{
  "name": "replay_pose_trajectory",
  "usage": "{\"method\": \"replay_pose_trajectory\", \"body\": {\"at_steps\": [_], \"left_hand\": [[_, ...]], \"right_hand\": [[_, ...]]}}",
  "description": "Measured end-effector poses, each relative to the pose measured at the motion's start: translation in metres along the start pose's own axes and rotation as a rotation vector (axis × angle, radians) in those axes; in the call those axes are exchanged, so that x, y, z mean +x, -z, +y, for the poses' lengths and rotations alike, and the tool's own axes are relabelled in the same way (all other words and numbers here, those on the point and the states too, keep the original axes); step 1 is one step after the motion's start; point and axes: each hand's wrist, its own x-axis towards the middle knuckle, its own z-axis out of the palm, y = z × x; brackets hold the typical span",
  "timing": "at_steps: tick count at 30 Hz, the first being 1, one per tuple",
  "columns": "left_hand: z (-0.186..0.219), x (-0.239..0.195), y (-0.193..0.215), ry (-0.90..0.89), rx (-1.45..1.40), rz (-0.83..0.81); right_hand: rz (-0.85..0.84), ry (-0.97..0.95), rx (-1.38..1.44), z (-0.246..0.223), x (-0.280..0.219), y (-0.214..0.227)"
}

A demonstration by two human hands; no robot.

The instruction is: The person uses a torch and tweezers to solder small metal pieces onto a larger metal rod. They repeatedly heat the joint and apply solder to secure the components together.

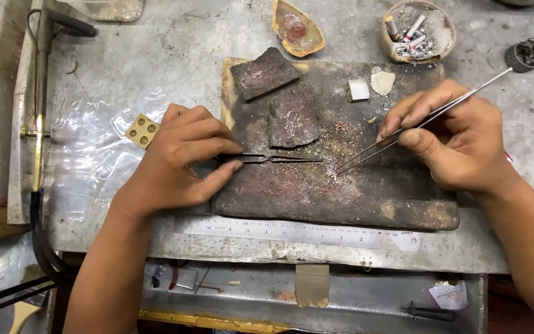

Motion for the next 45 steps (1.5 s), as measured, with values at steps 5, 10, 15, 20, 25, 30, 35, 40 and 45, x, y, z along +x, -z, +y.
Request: {"method": "replay_pose_trajectory", "body": {"at_steps": [5, 10, 15, 20, 25, 30, 35, 40, 45], "left_hand": [[-0.0009, -0.0008, -0.0011, 0.006, -0.001, -0.001], [0.0001, -0.0005, -0.0003, 0.012, -0.008, -0.004], [0.0011, 0.0006, 0.0006, 0.018, -0.013, -0.003], [0.001, 0.0003, 0.0008, 0.012, -0.006, -0.002], [0.0014, 0.0001, 0.0007, 0.012, -0.008, -0.004], [0.0027, 0.0018, 0.0021, 0.01, -0.005, -0.004], [0.003, 0.0021, 0.0022, 0.012, -0.003, -0.011], [0.0021, 0.0012, 0.0017, 0.01, -0.006, -0.004], [0.0006, 0.0002, 0.0009, 0.001, 0.005, 0.0]], "right_hand": [[0.035, -0.018, -0.006, 0.0056, -0.0031, 0.0018], [0.039, -0.034, 0.0, 0.0063, -0.0037, 0.0018], [0.014, -0.029, 0.034, 0.0078, -0.0039, 0.0034], [0.014, -0.035, 0.021, 0.0064, -0.0046, 0.0039], [0.012, -0.029, 0.017, 0.0067, -0.0044, 0.0045], [0.007, -0.041, 0.021, 0.0056, -0.004, 0.0037], [0.015, -0.042, 0.011, 0.0044, -0.0033, 0.0025], [0.06, -0.066, 0.032, 0.0061, -0.0055, 0.0018], [0.044, -0.066, 0.036, 0.0029, -0.0048, 0.0024]]}}
